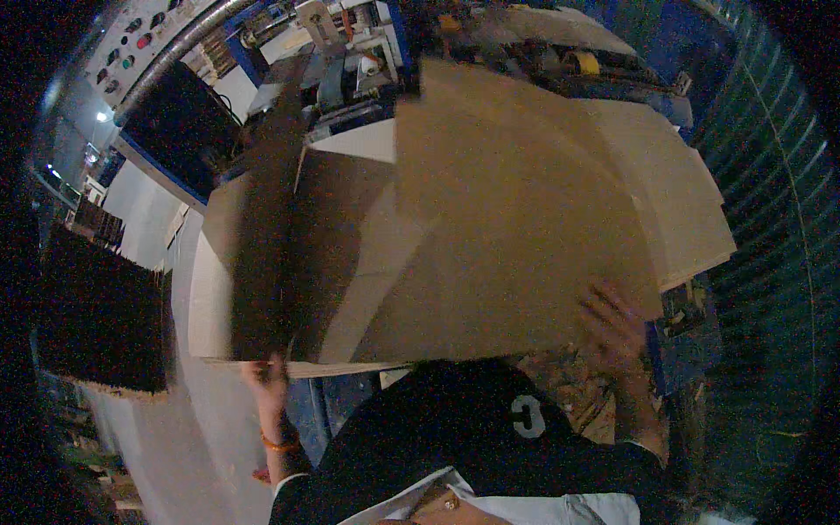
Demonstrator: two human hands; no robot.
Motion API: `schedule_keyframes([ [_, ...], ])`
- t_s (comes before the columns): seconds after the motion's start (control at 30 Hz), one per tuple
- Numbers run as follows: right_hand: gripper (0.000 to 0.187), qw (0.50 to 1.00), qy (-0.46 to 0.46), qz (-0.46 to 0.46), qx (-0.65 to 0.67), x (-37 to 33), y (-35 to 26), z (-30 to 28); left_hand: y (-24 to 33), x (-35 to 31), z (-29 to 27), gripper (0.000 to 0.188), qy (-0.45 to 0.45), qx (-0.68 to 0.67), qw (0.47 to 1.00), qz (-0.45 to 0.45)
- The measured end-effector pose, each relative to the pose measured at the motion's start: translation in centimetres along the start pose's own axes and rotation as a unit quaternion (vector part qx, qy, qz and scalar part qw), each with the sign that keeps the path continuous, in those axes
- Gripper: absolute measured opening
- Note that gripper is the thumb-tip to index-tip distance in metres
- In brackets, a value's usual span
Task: The person repeatedly picks up flat cardboard sheets from a stack and places them onto a machine feed table. The person aligns each sheet by hand before setting it down, continuing the cycle throughout the clip.
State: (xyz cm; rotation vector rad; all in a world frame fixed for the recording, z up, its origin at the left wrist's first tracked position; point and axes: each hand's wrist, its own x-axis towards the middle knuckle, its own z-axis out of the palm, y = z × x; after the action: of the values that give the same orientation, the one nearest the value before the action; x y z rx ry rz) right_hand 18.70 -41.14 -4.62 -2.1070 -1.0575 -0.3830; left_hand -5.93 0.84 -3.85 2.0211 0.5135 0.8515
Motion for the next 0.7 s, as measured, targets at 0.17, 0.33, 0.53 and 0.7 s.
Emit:
schedule_keyframes([
  [0.17,0.033,0.965,-0.155,-0.157,-0.143,2.6,-0.5,1.5,2.4,2.4,4.0,0.046,-0.257,0.363,0.866,0.228],
  [0.33,0.041,0.952,-0.208,-0.183,-0.131,4.4,-0.2,1.3,2.3,3.3,3.5,0.049,-0.269,0.359,0.866,0.222],
  [0.53,0.062,0.926,-0.295,-0.194,-0.132,8.8,2.8,3.8,0.7,5.9,3.3,0.054,-0.231,0.36,0.877,0.219],
  [0.7,0.072,0.932,-0.266,-0.191,-0.154,15.6,6.0,6.9,-0.3,10.9,4.3,0.067,-0.182,0.315,0.908,0.21],
])
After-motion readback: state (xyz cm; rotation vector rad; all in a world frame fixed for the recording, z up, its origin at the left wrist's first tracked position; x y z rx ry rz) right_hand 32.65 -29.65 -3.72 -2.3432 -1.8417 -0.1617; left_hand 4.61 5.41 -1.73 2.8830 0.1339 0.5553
